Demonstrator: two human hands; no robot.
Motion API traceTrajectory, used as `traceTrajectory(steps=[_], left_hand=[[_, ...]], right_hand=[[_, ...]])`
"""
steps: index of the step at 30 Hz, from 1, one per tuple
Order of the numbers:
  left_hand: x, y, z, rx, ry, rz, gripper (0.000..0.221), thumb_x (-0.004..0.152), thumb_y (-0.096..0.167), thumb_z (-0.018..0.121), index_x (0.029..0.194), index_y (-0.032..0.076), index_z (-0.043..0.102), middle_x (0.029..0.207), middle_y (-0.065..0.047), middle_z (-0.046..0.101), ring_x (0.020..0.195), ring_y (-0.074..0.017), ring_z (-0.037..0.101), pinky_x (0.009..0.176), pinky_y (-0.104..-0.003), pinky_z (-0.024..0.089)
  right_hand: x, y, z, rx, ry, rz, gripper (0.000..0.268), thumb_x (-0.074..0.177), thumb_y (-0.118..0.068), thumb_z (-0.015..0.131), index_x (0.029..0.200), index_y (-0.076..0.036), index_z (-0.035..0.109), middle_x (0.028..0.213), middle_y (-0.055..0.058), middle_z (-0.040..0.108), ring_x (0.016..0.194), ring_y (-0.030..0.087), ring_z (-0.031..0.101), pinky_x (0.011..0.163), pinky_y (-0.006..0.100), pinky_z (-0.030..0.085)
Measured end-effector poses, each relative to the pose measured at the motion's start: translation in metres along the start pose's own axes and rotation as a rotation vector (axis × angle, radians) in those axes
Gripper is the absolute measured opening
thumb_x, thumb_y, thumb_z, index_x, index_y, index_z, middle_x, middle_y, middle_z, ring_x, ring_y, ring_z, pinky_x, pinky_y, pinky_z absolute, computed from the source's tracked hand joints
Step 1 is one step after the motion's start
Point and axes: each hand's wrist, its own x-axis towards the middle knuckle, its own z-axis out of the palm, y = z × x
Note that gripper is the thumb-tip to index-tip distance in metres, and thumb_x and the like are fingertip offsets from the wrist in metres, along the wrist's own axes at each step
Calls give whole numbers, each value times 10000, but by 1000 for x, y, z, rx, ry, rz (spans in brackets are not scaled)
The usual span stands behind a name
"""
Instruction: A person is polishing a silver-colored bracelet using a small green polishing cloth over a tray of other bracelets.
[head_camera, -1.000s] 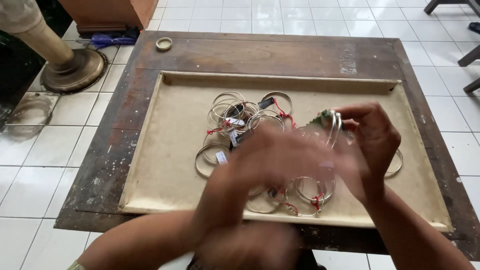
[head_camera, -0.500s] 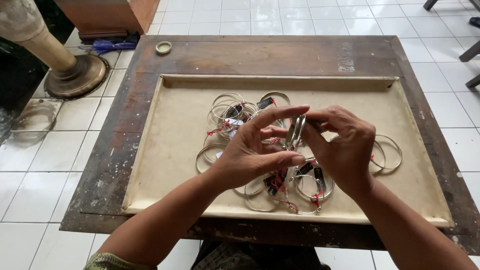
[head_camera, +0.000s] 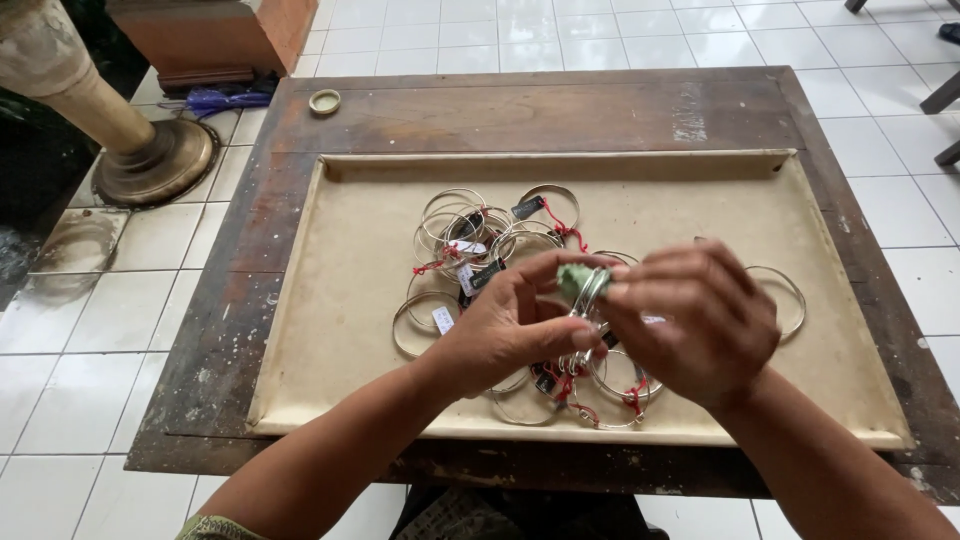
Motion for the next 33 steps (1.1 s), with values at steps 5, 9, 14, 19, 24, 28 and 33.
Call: traceTrajectory(steps=[5,9,14,19,24,28,33], left_hand=[[-7,18,14,382,76,220,731,729,135,894,1386,169,576,1165,-29,668,983,-109,641,849,-254,613],[-6,19,13,435,106,139,754,691,226,892,1373,194,572,1297,15,623,997,-153,610,816,-232,604],[-1,2,0,143,3,-23,546,852,307,782,1323,108,590,860,0,653,764,-94,622,639,-229,530],[-1,1,-7,23,6,-75,575,810,260,831,1311,100,598,1083,-133,723,928,-212,714,857,-352,620],[-8,16,9,566,113,303,713,729,243,899,1361,214,571,1320,11,600,1078,-114,607,957,-276,550],[-6,19,9,602,182,355,730,772,267,859,1412,183,519,1349,-34,591,1189,-173,608,902,-294,649],[-4,20,-1,937,292,522,792,788,282,877,1461,203,466,1489,-96,510,1344,-236,578,912,-329,656]], right_hand=[[-2,2,14,302,67,505,195,833,98,819,913,22,659,824,134,679,741,199,655,672,282,559],[6,0,11,130,50,285,206,861,145,805,859,6,654,767,132,691,684,226,653,628,327,520],[3,-2,-3,-68,-71,-223,87,952,-85,690,903,-14,692,834,135,715,744,231,657,643,363,592],[-4,9,6,42,-35,-64,115,901,-92,799,890,-42,696,804,110,724,718,224,683,689,351,576],[-6,12,16,334,-39,544,249,867,-15,840,1057,6,680,886,125,706,782,165,706,717,249,621],[-7,21,15,346,-95,676,235,902,32,793,1099,34,666,873,148,735,706,181,747,625,261,665],[-15,44,13,1091,59,1150,90,915,-50,739,994,-30,702,900,147,765,759,209,759,694,305,666]])
